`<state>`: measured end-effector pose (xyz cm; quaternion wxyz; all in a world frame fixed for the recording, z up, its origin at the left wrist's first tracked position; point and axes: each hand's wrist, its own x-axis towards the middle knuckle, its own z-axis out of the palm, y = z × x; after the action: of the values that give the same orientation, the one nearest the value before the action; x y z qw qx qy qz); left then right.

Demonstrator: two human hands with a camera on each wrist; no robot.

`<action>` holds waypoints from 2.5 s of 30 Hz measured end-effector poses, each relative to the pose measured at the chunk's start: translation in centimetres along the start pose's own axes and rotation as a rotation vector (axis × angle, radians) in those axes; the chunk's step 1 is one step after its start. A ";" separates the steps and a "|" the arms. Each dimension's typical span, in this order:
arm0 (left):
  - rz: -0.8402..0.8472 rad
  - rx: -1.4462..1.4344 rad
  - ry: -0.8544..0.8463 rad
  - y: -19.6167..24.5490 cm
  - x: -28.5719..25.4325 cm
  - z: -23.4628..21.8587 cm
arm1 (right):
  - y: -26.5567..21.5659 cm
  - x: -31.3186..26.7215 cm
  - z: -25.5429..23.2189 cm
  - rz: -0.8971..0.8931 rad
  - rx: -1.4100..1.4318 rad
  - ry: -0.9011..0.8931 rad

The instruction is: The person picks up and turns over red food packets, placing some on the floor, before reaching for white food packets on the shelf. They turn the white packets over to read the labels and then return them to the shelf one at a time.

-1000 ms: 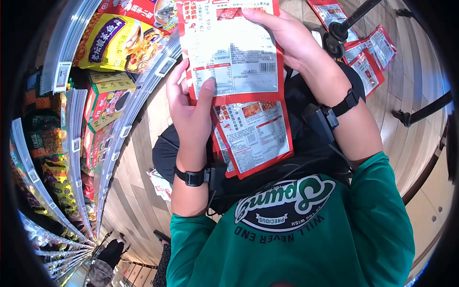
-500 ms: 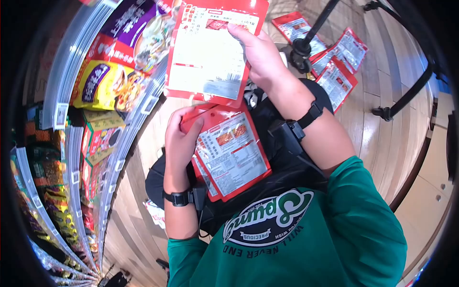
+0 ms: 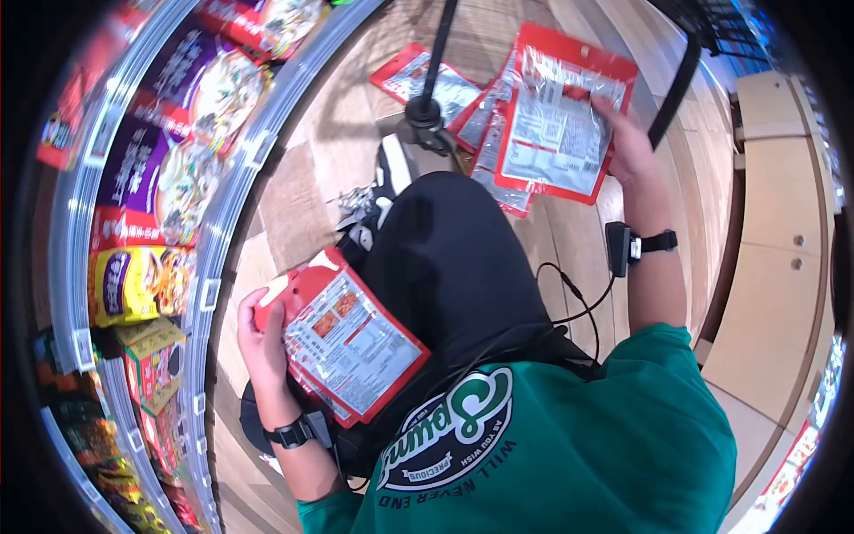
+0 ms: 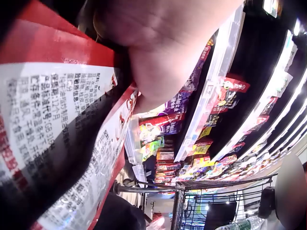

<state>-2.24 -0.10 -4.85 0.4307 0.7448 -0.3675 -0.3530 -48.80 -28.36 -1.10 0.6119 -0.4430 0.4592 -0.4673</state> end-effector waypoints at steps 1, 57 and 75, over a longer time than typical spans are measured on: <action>-0.038 -0.089 0.004 0.0 -0.1 0.2 | 1.8 0.0 -3.4 0.139 0.041 0.105; -0.049 -0.188 0.101 -1.4 -0.1 0.9 | 21.3 -10.2 -15.3 0.253 -1.079 0.566; -0.020 -0.118 0.116 -1.0 -0.2 0.8 | 16.7 3.7 -1.9 0.639 -0.725 0.052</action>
<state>-2.73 0.11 -6.03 0.4910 0.7409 -0.3130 -0.3348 -47.34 -29.37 -18.20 0.5194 -0.4527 0.7207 -0.0766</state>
